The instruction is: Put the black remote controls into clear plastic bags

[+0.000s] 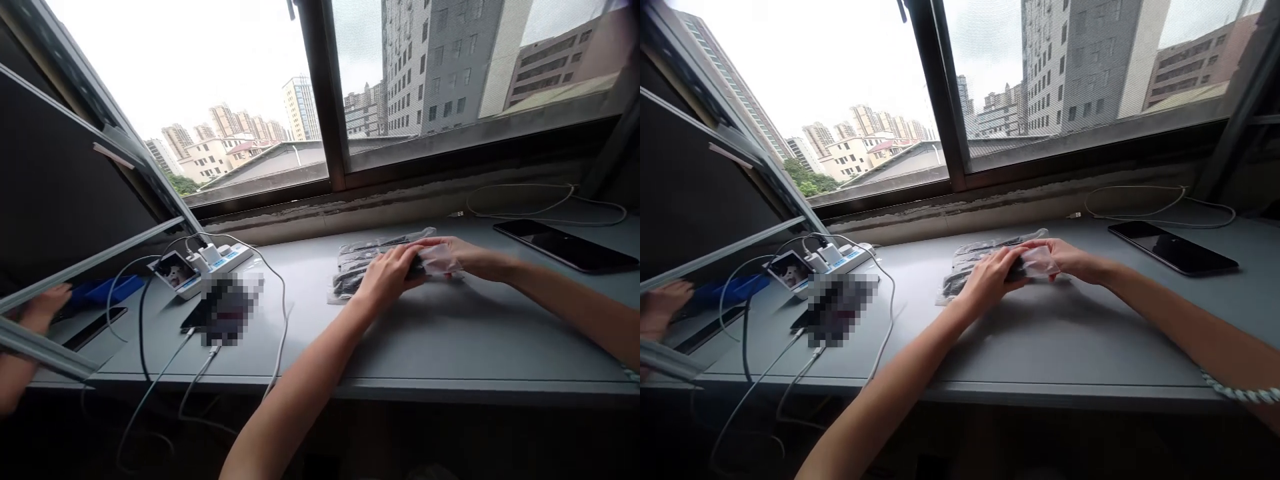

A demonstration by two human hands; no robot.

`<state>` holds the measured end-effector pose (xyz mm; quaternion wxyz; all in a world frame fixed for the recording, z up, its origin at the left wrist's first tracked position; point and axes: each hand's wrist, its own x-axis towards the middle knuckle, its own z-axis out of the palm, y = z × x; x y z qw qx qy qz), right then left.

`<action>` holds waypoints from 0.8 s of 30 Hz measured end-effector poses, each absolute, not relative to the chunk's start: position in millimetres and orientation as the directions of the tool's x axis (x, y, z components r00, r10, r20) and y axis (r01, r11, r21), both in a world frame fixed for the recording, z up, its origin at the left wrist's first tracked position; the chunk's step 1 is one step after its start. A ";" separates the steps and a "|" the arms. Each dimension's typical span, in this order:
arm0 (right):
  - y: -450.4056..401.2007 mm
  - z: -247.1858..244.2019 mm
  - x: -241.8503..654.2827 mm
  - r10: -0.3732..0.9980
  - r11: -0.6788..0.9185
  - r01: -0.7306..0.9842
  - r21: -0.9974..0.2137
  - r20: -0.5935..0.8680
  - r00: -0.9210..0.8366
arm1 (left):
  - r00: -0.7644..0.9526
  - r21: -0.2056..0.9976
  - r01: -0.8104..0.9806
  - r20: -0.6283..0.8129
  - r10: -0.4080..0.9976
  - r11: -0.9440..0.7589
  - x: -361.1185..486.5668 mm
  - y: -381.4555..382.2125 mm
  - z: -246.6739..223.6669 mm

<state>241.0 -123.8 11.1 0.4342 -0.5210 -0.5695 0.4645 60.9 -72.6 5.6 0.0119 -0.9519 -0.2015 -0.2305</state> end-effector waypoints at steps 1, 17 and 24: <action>-123.8 10.5 238.6 0.998 0.015 0.209 -0.978 0.001 -0.069 | 0.822 0.054 0.379 0.438 0.363 -0.924 61.0 -74.3 4.5; -119.8 21.9 240.7 0.933 0.194 0.063 -0.979 0.204 0.296 | 0.790 0.024 0.502 0.395 0.469 -0.865 63.5 -72.6 3.3; -117.8 30.3 246.3 0.826 0.311 -0.041 -0.949 0.249 0.506 | 0.875 -0.072 0.404 0.322 0.362 -0.912 65.3 -81.1 5.6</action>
